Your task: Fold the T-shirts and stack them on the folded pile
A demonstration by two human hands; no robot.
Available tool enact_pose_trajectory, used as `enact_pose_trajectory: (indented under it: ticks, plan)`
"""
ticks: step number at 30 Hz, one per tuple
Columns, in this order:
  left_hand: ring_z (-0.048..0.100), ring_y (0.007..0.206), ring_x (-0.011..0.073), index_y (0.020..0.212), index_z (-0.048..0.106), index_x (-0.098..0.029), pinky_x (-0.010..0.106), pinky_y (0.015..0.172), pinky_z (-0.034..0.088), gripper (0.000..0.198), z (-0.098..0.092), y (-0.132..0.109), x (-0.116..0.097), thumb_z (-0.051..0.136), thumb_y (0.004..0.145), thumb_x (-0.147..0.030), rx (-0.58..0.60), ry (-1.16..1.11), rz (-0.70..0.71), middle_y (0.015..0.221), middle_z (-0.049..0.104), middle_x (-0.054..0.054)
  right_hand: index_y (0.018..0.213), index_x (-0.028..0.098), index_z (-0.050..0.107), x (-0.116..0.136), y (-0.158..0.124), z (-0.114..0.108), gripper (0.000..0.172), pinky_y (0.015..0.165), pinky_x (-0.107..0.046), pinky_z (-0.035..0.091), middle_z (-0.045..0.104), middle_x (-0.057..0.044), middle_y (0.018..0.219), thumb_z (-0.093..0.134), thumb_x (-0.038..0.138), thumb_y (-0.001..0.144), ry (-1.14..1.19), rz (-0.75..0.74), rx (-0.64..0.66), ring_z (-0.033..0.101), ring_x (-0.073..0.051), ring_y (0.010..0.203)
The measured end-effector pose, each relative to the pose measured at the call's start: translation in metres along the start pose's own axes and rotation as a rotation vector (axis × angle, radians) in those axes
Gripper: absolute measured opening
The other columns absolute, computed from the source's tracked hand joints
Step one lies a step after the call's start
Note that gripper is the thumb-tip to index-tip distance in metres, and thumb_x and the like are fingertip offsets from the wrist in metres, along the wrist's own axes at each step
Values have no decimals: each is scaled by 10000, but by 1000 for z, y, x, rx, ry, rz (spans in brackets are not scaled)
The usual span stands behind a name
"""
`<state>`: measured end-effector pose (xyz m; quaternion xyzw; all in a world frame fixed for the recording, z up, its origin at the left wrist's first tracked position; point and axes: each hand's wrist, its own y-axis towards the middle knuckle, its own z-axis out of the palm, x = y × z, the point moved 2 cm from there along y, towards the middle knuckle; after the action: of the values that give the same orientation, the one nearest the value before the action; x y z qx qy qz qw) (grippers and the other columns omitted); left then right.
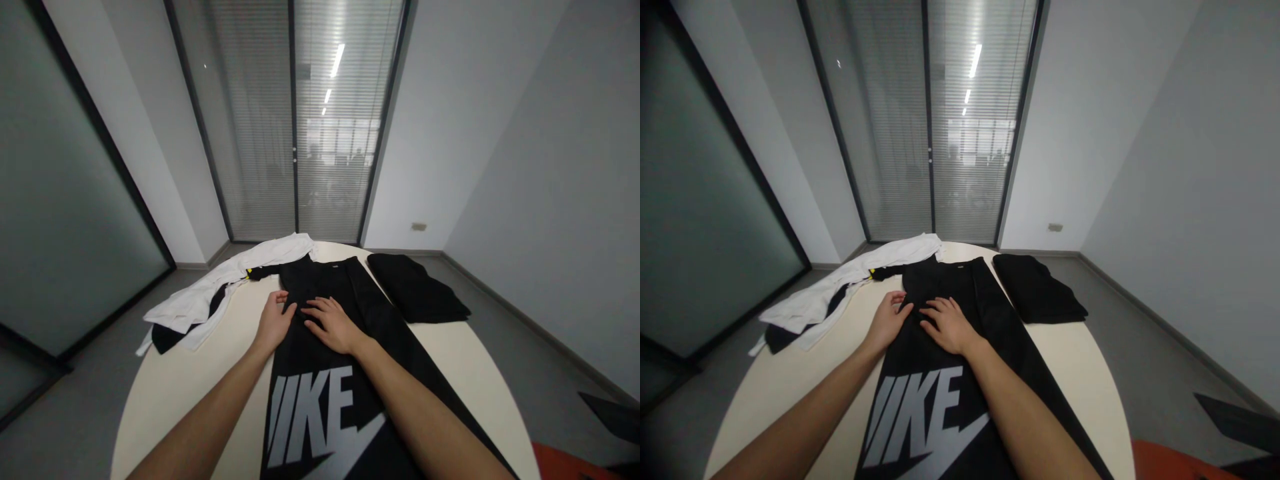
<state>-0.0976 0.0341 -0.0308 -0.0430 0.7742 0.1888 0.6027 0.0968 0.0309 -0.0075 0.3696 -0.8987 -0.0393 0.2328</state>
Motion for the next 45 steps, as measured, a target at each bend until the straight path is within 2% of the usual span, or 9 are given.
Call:
enact_pose_trajectory:
  ticks: [5,9,13,18,22,28,36,40,45]
  plan:
    - [679,984,202,1085,563,-176,376,917,522,374,11,-12,-9,712,758,-278,64,-165,-15,1136,664,124,1409,222,533,-6,2,4,441,1205,-547,241,569,-87,1439,395,396,1029,92,16,-55,384,-271,1435]
    - [658,1036,192,1135,551,-194,381,967,502,435,18,-29,-23,721,736,-231,209,-285,-3,1256,637,127,1362,142,566,-14,5,7,503,1185,-465,320,588,-150,1391,338,452,1038,187,100,-130,432,-267,1398]
    - [608,1144,233,1191,543,-218,370,887,536,484,25,-41,-31,722,742,-198,323,-260,1,1341,590,142,1338,151,586,-19,5,8,532,1171,-437,346,577,-155,1391,320,495,1031,276,190,-173,479,-252,1358]
    - [557,1277,240,1235,523,-236,392,993,503,469,29,-46,-28,684,802,-157,405,-204,-1,1382,572,130,1329,143,600,-18,6,3,528,1166,-416,342,593,-154,1370,301,461,1034,338,295,-221,497,-240,1336]
    - [571,1279,232,1243,504,-232,421,1069,470,452,34,-49,-24,673,829,-161,436,-223,-17,1405,552,136,1385,160,557,-17,6,-3,559,1044,-411,448,668,-146,1212,453,527,978,342,386,-287,611,-259,1163]
    - [621,1221,211,1163,509,-212,426,1083,464,324,39,-51,-21,594,860,-133,443,-292,12,1325,586,132,1384,174,517,-20,6,-3,489,833,-354,508,687,-101,1019,523,381,941,377,435,-334,669,-224,897]
    - [604,1214,214,1180,590,-181,425,1114,420,286,24,-43,-20,540,898,-178,267,115,204,1262,651,113,1393,154,439,-29,4,-3,468,639,-293,462,613,2,731,396,303,951,464,463,-398,610,-189,647]
    - [541,1315,228,1313,567,-196,434,1158,374,391,24,-51,-24,527,929,-255,354,284,290,1391,597,114,1384,164,431,-39,3,-6,455,649,-298,477,640,-5,748,370,313,958,465,513,-447,637,-196,671]
    - [395,1442,294,1399,545,-210,526,1208,255,487,28,-64,-33,547,937,-363,513,550,409,1549,441,125,1314,211,522,-50,2,-5,434,815,-358,531,712,-68,1025,524,250,883,425,538,-445,689,-205,849]
